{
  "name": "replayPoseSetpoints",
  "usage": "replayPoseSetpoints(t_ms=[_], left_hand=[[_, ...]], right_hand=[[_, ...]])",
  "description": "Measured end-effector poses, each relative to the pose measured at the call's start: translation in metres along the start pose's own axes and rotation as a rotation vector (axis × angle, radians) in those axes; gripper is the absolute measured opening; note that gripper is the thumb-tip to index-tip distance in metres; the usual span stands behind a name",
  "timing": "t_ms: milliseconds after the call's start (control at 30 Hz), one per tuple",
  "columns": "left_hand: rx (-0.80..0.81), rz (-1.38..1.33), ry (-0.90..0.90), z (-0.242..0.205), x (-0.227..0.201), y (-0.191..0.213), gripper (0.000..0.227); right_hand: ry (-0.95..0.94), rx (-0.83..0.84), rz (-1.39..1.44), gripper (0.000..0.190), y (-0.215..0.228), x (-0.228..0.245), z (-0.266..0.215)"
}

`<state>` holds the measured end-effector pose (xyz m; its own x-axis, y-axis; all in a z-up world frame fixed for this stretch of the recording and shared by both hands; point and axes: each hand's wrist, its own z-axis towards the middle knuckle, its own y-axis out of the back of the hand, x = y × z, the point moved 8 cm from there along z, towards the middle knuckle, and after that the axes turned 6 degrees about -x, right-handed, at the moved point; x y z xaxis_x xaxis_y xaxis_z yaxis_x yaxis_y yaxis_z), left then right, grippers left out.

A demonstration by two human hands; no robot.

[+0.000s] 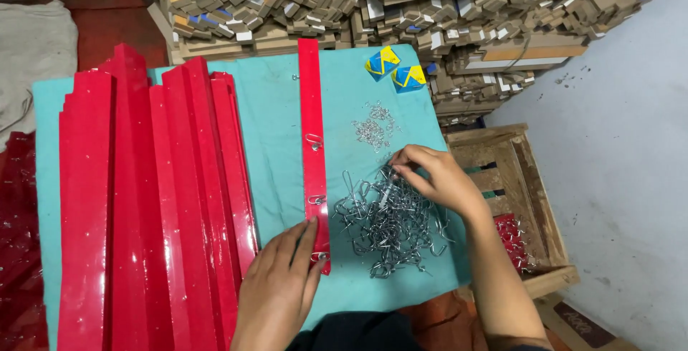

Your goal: Attaching metal hooks to red plastic strips and placing the finished items into a crate.

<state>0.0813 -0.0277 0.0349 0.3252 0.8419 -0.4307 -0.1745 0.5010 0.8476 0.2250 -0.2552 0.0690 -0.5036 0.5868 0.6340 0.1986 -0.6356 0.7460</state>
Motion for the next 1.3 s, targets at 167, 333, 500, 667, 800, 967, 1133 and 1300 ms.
replayPoseSetpoints(t_ms=[167, 333, 500, 667, 800, 967, 1133, 1300], left_hand=[[-0.076, -0.246, 0.1, 0.016, -0.018, 0.001, 0.05], [-0.158, -0.38, 0.077, 0.019, -0.024, -0.005, 0.024], [0.006, -0.554, 0.247, 0.016, -0.002, -0.023, 0.018], [-0.026, -0.67, 0.303, 0.024, 0.004, -0.011, 0.02], [-0.16, -0.311, 0.124, 0.018, -0.001, -0.007, 0.049], [-0.11, -0.072, -0.004, 0.003, -0.003, -0.025, 0.063], [-0.044, -0.065, -0.105, -0.029, 0.01, -0.087, 0.049], [0.162, -0.109, -0.066, -0.038, 0.015, -0.113, 0.05]], right_hand=[[-0.07, -0.015, 0.113, 0.013, -0.015, 0.033, -0.014], [-0.075, -0.005, 0.116, 0.01, -0.041, 0.065, -0.021], [-0.117, 0.182, 0.33, 0.004, -0.048, 0.082, -0.007], [0.087, 0.345, 0.559, 0.013, -0.056, 0.09, 0.003], [0.149, 0.34, 0.555, 0.006, -0.052, 0.072, 0.033], [-0.029, 0.17, 0.394, 0.002, -0.048, -0.028, 0.106], [-0.061, 0.068, 0.139, 0.003, -0.051, -0.064, 0.165], [0.003, 0.061, 0.024, 0.009, -0.061, -0.068, 0.184]])
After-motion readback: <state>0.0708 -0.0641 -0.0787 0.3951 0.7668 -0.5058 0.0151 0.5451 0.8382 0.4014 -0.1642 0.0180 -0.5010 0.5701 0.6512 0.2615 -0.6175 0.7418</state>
